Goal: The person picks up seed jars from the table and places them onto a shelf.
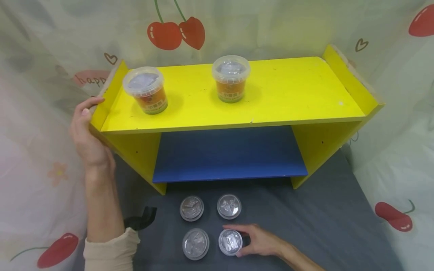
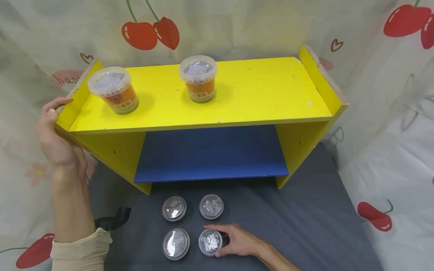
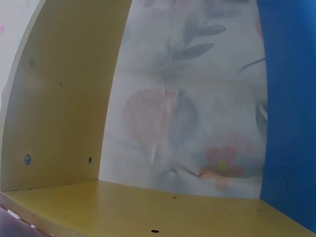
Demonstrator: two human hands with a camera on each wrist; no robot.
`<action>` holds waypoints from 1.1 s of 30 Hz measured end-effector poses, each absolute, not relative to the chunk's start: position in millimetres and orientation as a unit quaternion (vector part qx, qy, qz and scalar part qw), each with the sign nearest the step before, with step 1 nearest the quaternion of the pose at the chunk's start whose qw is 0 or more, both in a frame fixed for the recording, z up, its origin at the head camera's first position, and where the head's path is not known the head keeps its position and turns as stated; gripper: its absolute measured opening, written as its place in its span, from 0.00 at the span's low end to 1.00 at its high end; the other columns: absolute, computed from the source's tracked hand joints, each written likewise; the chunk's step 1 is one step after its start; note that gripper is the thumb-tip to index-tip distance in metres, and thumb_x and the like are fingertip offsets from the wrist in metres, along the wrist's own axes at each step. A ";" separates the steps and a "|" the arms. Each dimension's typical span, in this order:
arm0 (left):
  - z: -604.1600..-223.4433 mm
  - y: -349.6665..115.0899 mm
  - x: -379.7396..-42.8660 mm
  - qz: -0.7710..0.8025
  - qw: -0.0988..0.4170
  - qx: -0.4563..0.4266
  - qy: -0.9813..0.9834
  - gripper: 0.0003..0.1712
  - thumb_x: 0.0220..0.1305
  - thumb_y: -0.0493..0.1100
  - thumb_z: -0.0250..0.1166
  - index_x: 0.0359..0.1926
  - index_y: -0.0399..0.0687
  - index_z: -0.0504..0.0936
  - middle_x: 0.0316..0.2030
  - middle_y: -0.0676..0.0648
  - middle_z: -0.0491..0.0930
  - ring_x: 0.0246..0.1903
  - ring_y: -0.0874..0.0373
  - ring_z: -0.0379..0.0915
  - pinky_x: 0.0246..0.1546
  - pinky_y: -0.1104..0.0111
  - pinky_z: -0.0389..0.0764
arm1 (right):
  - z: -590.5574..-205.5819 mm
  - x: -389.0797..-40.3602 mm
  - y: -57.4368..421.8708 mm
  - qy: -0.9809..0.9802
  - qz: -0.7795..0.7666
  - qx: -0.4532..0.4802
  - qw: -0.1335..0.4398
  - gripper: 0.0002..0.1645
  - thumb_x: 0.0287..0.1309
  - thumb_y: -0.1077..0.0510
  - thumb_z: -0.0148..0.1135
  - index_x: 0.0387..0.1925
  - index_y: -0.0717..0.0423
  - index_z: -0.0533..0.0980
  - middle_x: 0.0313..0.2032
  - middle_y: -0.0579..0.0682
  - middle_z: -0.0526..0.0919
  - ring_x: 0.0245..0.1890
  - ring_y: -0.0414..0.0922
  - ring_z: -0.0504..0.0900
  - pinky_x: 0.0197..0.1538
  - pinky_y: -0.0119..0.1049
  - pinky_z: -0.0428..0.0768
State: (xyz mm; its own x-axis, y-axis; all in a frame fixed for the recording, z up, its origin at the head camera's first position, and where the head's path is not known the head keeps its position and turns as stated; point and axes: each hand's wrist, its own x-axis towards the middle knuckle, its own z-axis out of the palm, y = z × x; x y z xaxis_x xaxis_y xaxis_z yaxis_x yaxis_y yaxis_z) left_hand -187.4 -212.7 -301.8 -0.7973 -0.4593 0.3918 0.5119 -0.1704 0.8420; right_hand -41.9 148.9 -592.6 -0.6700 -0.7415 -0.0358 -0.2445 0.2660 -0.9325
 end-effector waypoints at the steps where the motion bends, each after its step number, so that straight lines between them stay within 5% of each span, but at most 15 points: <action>1: -301.8 -212.8 -187.3 -0.763 0.317 -0.022 -0.563 0.21 0.70 0.42 0.48 0.47 0.32 0.82 0.49 0.38 0.77 0.34 0.51 0.72 0.32 0.68 0.74 | -593.2 -41.9 148.7 0.758 -0.513 -0.320 0.244 0.48 0.49 0.54 0.77 0.71 0.50 0.67 0.65 0.44 0.75 0.63 0.42 0.73 0.65 0.35 0.69; 12: -301.4 -213.4 -188.1 -0.755 0.318 -0.018 -0.573 0.22 0.69 0.43 0.47 0.47 0.34 0.83 0.54 0.41 0.74 0.46 0.49 0.71 0.38 0.67 0.72 | -591.2 -43.0 154.1 0.747 -0.549 -0.278 0.251 0.47 0.49 0.53 0.77 0.71 0.49 0.68 0.63 0.45 0.76 0.57 0.42 0.79 0.59 0.33 0.74; 24: -302.2 -213.9 -190.0 -0.754 0.314 -0.012 -0.576 0.22 0.69 0.43 0.47 0.47 0.35 0.83 0.54 0.41 0.75 0.45 0.49 0.70 0.38 0.67 0.71 | -579.5 -50.0 159.9 0.702 -0.603 -0.276 0.259 0.46 0.50 0.59 0.76 0.70 0.58 0.67 0.65 0.59 0.71 0.57 0.45 0.79 0.55 0.42 0.80; 33: -302.8 -213.9 -190.5 -0.763 0.319 -0.013 -0.562 0.22 0.69 0.42 0.48 0.47 0.33 0.83 0.52 0.40 0.76 0.41 0.50 0.72 0.36 0.67 0.73 | -565.0 -55.9 164.1 0.686 -0.636 -0.260 0.240 0.44 0.53 0.60 0.75 0.70 0.56 0.66 0.65 0.60 0.70 0.53 0.49 0.81 0.51 0.46 0.82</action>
